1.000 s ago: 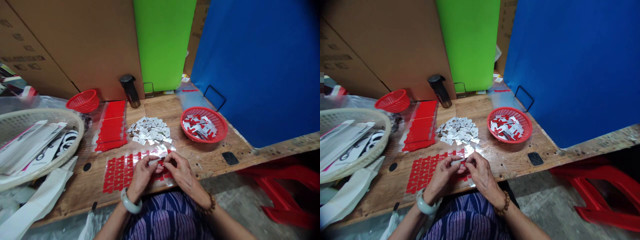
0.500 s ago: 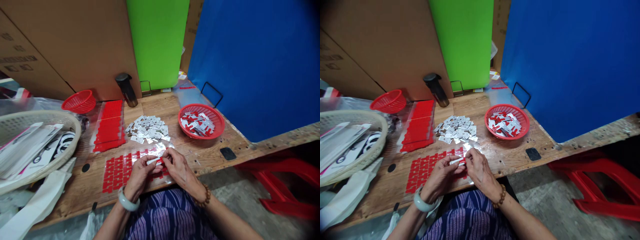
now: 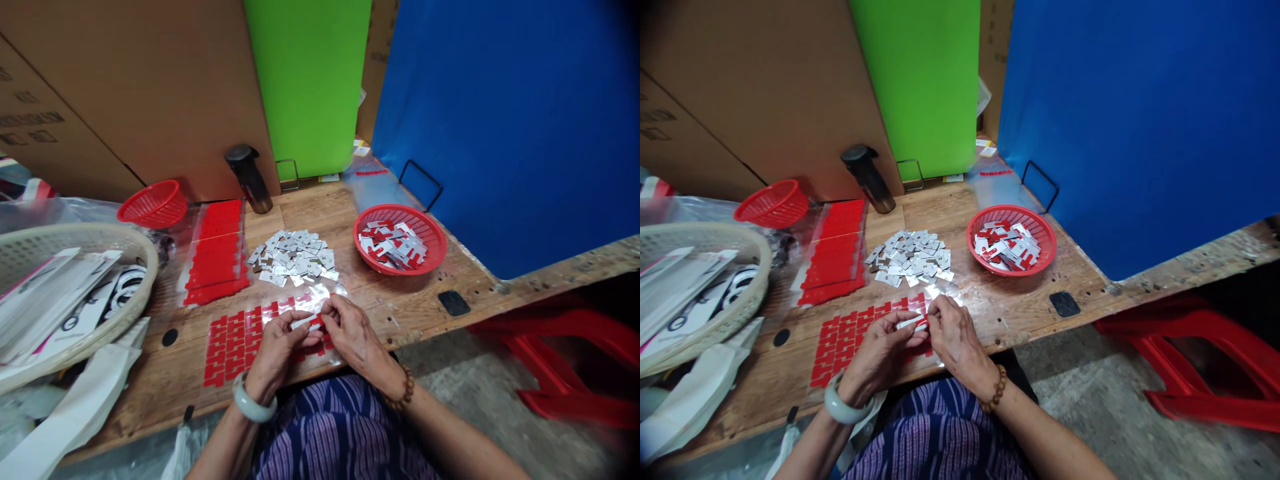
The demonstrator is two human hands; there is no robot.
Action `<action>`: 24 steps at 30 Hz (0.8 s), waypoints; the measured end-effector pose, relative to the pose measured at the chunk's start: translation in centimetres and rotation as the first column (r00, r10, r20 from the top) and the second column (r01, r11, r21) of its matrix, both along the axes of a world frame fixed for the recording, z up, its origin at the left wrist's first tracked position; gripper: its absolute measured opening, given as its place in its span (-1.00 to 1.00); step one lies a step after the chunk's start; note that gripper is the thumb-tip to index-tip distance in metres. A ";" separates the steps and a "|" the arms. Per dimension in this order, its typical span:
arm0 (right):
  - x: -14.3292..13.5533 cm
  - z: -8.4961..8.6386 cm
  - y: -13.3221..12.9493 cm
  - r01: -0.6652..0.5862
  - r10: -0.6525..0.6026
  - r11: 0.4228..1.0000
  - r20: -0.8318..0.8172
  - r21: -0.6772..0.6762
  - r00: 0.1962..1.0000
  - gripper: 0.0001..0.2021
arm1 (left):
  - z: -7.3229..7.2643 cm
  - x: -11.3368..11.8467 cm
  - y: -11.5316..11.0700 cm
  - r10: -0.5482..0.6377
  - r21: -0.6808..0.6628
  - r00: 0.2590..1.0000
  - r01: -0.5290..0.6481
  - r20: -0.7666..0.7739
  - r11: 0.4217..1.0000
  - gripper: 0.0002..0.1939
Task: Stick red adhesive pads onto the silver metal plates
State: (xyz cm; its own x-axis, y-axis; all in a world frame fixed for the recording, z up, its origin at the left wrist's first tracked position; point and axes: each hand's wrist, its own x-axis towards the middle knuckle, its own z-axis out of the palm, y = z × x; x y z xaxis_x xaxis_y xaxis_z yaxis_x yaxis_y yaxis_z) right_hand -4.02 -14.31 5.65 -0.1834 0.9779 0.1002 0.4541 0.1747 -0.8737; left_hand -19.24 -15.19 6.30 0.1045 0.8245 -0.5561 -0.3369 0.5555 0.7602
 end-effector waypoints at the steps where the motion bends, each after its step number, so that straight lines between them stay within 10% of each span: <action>1: 0.0 0.0 0.0 0.004 -0.004 1.000 0.002 -0.004 1.000 -0.91 | 0.0 0.0 0.0 -0.002 -0.003 1.000 0.002 0.001 1.000 -0.68; 24: 1.7 -1.0 1.9 0.064 -0.113 0.970 -0.204 -0.233 0.972 -0.83 | 0.2 -0.3 0.3 -0.009 -0.074 0.998 0.005 -0.055 0.997 -0.76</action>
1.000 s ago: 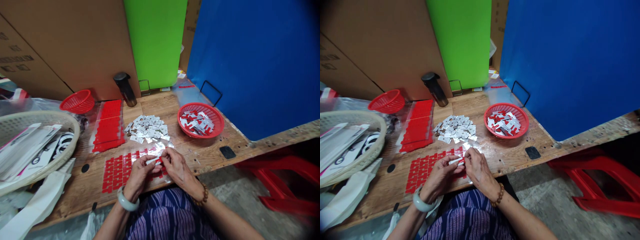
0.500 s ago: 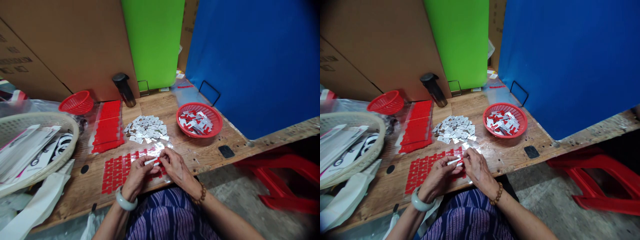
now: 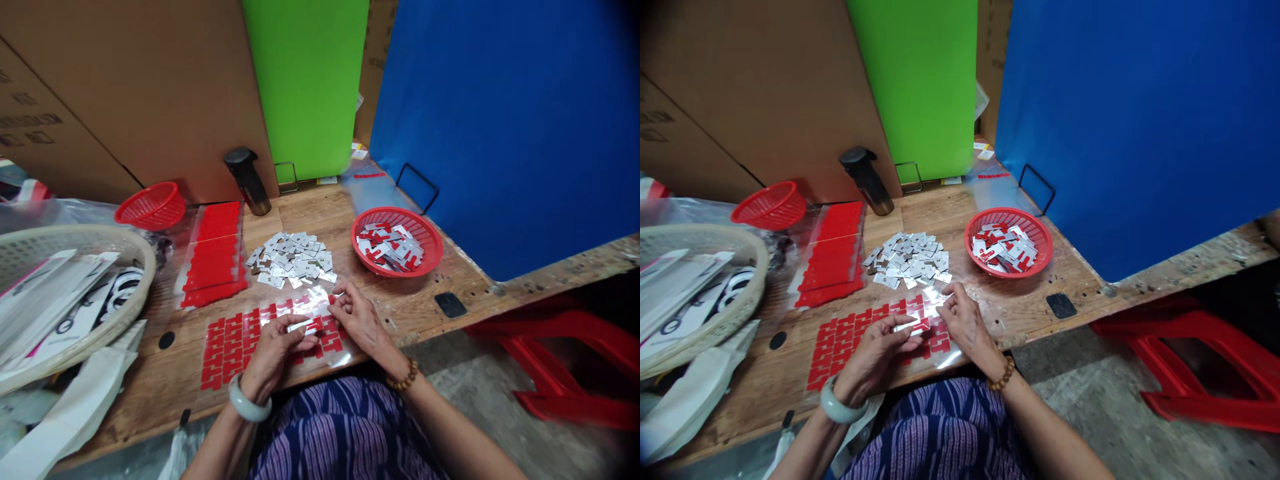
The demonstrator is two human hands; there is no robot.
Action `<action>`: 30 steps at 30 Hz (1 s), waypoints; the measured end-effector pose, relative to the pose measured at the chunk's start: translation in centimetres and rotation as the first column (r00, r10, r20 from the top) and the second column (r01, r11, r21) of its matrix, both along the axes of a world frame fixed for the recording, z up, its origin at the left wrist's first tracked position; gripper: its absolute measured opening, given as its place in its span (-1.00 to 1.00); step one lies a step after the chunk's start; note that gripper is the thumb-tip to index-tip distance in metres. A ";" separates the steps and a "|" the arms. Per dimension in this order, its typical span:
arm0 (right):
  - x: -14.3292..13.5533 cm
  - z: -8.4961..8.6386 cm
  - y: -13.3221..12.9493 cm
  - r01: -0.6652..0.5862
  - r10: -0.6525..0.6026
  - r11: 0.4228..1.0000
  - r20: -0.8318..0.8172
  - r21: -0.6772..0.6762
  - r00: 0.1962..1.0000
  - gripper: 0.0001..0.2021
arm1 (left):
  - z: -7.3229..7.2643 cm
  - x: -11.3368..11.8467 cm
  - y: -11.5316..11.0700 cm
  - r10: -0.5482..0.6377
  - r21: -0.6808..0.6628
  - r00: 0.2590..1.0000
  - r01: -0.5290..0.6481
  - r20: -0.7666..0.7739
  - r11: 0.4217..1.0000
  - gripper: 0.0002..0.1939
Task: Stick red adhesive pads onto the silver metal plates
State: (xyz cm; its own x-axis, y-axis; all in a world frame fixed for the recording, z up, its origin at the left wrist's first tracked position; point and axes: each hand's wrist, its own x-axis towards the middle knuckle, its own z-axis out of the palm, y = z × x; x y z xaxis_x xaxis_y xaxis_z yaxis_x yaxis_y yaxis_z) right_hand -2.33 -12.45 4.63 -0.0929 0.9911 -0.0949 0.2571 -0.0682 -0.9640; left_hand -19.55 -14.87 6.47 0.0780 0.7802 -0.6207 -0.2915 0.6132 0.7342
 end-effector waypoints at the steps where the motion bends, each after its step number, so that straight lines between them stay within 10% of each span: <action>1: 0.3 0.1 0.0 -0.027 0.027 1.000 0.003 -0.007 1.000 -0.88 | 0.1 0.0 0.0 -0.002 0.001 1.000 0.002 0.000 1.000 -0.76; 8: 0.0 0.7 -0.8 -0.288 0.260 0.948 -0.193 -0.134 0.946 -0.73 | 0.6 0.0 0.0 -0.055 0.031 0.998 0.055 0.005 0.998 -0.77; 30: -0.6 0.2 -0.6 -0.382 0.199 0.865 -0.475 -0.325 0.857 -0.71 | 0.9 0.3 0.0 -0.219 0.168 0.965 0.242 -0.146 0.956 -0.74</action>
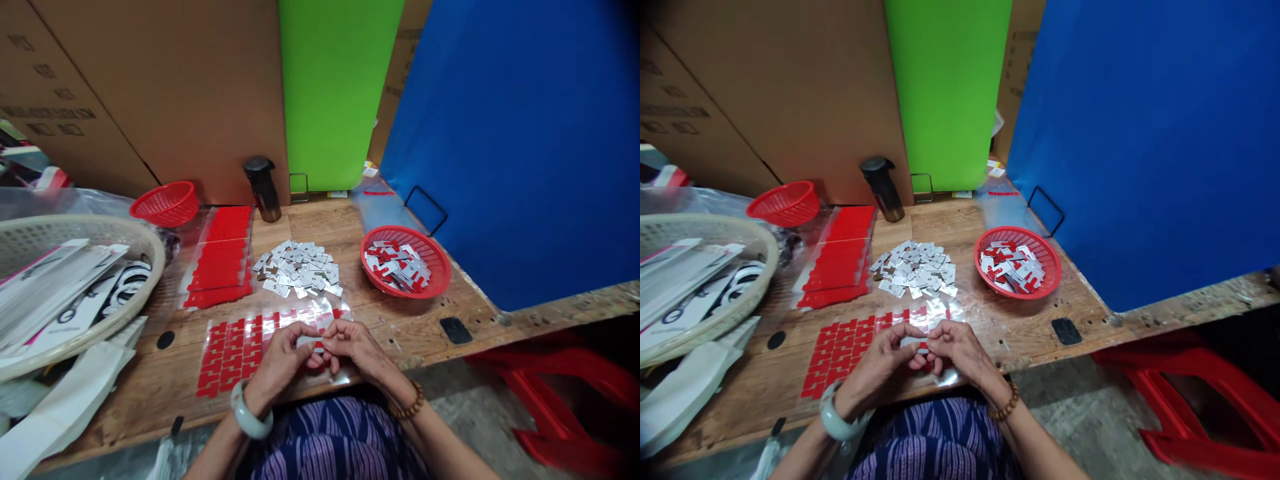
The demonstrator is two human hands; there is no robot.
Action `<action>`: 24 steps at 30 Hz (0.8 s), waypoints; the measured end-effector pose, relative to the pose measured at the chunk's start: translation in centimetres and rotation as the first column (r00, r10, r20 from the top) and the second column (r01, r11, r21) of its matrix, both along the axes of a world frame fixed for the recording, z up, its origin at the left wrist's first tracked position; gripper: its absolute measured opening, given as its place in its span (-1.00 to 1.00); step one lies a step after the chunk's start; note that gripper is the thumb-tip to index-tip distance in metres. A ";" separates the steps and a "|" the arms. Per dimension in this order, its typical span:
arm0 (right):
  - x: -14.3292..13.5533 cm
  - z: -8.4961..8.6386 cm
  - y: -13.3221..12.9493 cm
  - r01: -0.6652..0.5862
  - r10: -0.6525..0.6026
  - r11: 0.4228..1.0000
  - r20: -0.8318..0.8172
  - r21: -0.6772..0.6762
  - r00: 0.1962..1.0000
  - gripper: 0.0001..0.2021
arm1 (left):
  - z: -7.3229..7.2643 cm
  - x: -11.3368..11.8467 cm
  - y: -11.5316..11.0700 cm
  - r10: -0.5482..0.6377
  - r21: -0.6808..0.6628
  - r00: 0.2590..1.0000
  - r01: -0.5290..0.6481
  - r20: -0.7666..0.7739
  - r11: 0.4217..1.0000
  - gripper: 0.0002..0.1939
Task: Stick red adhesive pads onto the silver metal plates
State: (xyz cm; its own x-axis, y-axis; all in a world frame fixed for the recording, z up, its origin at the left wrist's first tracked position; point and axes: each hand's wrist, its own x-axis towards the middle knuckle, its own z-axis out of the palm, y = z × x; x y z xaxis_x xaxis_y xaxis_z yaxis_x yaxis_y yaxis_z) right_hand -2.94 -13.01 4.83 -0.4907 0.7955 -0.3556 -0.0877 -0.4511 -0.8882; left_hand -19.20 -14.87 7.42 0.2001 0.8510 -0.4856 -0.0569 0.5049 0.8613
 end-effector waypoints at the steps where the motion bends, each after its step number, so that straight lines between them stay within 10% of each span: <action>1: 0.1 0.1 0.0 -0.013 0.013 1.000 -0.007 0.000 1.000 -0.69 | 0.2 0.0 0.1 -0.014 0.011 1.000 0.014 -0.010 1.000 -0.75; 7: 1.1 0.6 0.8 -0.099 0.097 0.994 0.056 0.036 0.994 -0.66 | 0.0 -0.4 0.4 0.010 0.065 1.000 -0.010 -0.006 0.998 -0.67; 10: 1.9 1.2 1.9 0.168 -0.165 0.983 -0.042 0.075 0.985 -0.72 | -0.8 -0.9 0.3 0.101 0.210 0.984 -0.069 -0.146 0.975 -0.67; 13: 2.4 2.1 3.1 0.541 -0.506 0.839 -0.285 0.055 0.814 -0.78 | -1.6 -1.2 -0.1 0.135 0.365 0.916 0.013 -0.378 0.931 -0.76; 16: 1.9 2.5 3.9 0.625 -0.573 0.776 -0.327 0.078 0.752 -0.73 | -2.4 -0.9 -0.6 0.094 0.413 0.831 0.171 -0.548 0.895 -0.78; 20: 0.2 1.4 4.9 0.415 -0.468 0.829 0.061 0.375 0.882 -0.74 | -3.3 0.0 -0.8 0.077 0.487 0.728 0.373 -0.681 0.790 -0.75; 24: -1.4 -0.1 6.4 -0.028 -0.464 0.696 0.479 0.718 0.745 -0.83 | -3.8 0.6 -0.5 0.135 0.536 0.667 0.443 -0.732 0.718 -0.75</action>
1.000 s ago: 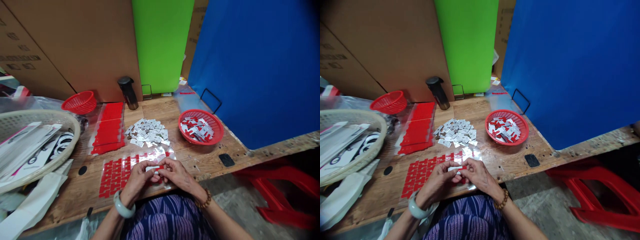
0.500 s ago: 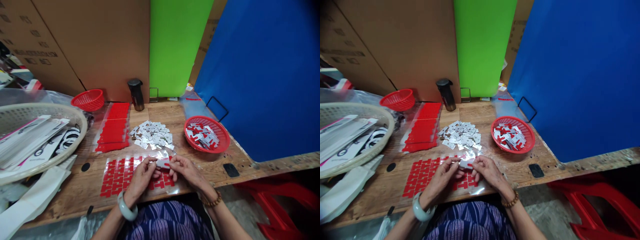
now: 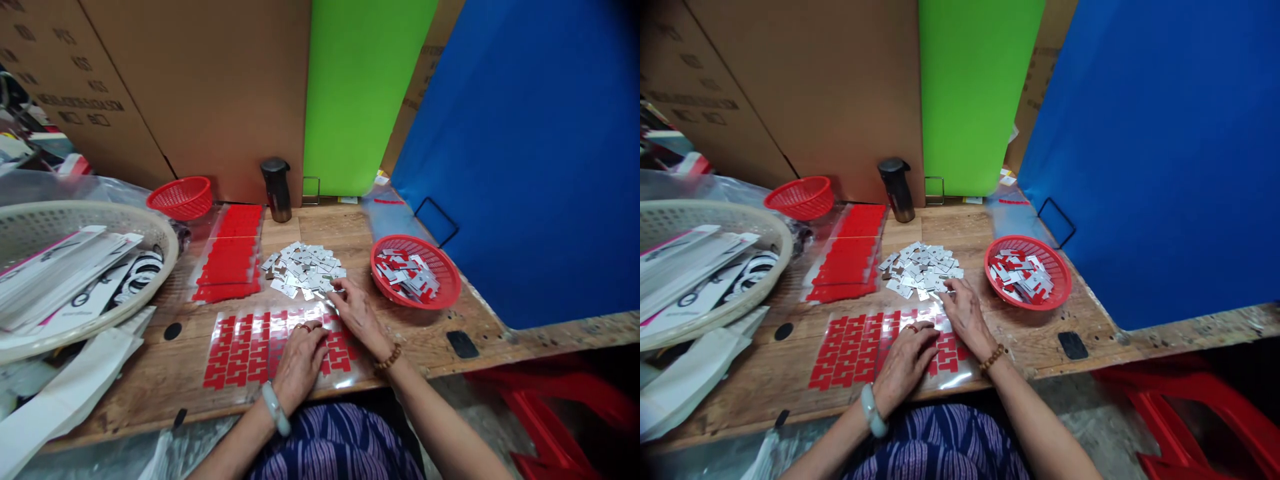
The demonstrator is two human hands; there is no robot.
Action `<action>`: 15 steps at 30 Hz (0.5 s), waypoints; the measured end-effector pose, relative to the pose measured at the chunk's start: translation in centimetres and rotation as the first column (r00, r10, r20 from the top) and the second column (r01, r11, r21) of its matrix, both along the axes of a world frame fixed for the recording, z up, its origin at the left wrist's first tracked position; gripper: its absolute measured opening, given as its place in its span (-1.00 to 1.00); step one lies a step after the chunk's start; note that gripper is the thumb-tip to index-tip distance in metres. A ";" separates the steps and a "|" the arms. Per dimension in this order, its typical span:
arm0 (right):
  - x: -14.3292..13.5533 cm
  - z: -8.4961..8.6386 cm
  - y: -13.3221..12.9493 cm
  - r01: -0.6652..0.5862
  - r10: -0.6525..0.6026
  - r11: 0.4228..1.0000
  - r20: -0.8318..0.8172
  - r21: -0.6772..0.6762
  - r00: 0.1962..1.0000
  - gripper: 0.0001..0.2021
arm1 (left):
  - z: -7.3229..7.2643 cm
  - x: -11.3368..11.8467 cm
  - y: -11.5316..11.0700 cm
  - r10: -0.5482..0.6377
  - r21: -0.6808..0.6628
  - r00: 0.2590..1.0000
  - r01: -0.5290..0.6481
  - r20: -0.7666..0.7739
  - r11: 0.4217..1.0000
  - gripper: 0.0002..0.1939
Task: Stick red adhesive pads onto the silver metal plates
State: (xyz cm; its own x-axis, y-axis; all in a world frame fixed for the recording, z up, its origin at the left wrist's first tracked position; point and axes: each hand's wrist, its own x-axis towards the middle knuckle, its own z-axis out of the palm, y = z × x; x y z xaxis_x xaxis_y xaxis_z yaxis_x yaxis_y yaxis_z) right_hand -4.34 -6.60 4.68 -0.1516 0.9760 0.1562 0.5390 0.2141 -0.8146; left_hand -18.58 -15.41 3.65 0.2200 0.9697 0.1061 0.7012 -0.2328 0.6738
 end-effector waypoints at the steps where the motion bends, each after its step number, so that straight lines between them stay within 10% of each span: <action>1: -0.3 -0.3 0.4 -0.022 0.016 0.998 0.107 0.054 0.994 -0.82 | -0.1 0.1 0.1 0.006 0.018 1.000 -0.006 -0.013 1.000 -0.75; 5: -0.9 -1.2 1.4 -0.068 0.037 0.993 0.298 0.095 0.954 -0.82 | -0.1 0.3 0.3 0.017 0.038 0.999 -0.016 -0.044 0.999 -0.79; 15: 0.1 0.3 1.2 -0.045 0.034 0.997 0.174 0.062 0.984 -0.76 | 0.6 -0.1 0.6 0.122 -0.101 0.973 -0.103 0.196 0.990 -0.81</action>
